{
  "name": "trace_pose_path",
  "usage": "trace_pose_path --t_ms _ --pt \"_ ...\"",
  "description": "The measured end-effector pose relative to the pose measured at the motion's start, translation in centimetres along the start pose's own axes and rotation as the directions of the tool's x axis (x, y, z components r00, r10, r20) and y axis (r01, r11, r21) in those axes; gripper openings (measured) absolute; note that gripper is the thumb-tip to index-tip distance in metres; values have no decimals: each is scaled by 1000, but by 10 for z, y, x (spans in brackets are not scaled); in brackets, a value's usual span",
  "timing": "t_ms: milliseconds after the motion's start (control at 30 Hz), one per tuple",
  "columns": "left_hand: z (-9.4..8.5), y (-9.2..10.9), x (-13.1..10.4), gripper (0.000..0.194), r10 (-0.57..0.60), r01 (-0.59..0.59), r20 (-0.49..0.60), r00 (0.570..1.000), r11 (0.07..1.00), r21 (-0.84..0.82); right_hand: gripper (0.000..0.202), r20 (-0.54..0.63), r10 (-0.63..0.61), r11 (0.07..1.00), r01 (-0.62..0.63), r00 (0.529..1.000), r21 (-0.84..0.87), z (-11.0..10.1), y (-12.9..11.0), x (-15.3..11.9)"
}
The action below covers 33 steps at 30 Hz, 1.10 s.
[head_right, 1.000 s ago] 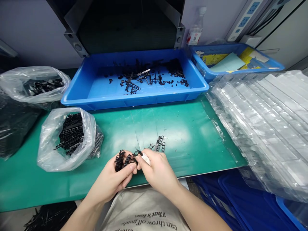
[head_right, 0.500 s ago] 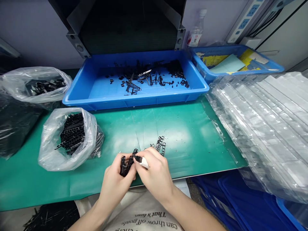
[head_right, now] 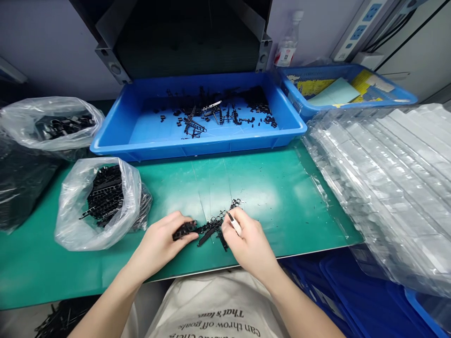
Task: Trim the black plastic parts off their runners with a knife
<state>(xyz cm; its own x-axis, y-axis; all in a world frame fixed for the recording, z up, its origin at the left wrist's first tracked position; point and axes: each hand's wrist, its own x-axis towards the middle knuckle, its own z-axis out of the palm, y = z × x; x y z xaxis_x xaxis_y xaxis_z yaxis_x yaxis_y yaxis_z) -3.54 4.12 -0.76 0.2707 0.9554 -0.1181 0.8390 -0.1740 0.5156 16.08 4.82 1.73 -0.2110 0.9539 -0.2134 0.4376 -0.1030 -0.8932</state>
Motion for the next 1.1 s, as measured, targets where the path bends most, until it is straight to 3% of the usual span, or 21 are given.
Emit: trace_pose_path --t_ms 67,133,300,367,433,567,667,767,900,1100 --pt "2 1 3 13 6 -9 81 997 999 36 17 38 13 1000 -13 999 -13 -1 2 -1" --pt "3 2 4 12 -15 15 88 996 1000 1 19 57 11 999 -8 998 -49 0 2 -2" --pt "-1 10 -2 4 -39 28 -31 999 952 -304 18 -3 -1 995 1 1000 -101 7 0 1" --pt "-3 15 -5 6 -87 80 4 996 907 -414 15 9 -35 997 35 999 -71 11 0 3" --pt "-3 20 -8 8 -173 201 103 979 805 -559 11 53 -72 997 74 996 -32 13 -1 5" --pt "5 25 -12 16 -206 352 289 935 434 -830 13 99 -108 994 106 989 22 13 -3 8" --pt "10 27 -14 23 -237 363 308 921 247 -898 16 60 -141 988 144 988 -49 12 -1 4" --pt "12 30 -13 30 -283 331 286 916 128 -935 30 103 -239 940 257 966 -227 10 3 -5" --pt "10 32 -12 38 -288 314 278 916 87 -945 33 207 -324 845 381 923 -377 11 5 -15" --pt "14 32 -15 30 -317 295 238 918 144 -945 34 177 -419 770 452 891 -450 14 3 -17"
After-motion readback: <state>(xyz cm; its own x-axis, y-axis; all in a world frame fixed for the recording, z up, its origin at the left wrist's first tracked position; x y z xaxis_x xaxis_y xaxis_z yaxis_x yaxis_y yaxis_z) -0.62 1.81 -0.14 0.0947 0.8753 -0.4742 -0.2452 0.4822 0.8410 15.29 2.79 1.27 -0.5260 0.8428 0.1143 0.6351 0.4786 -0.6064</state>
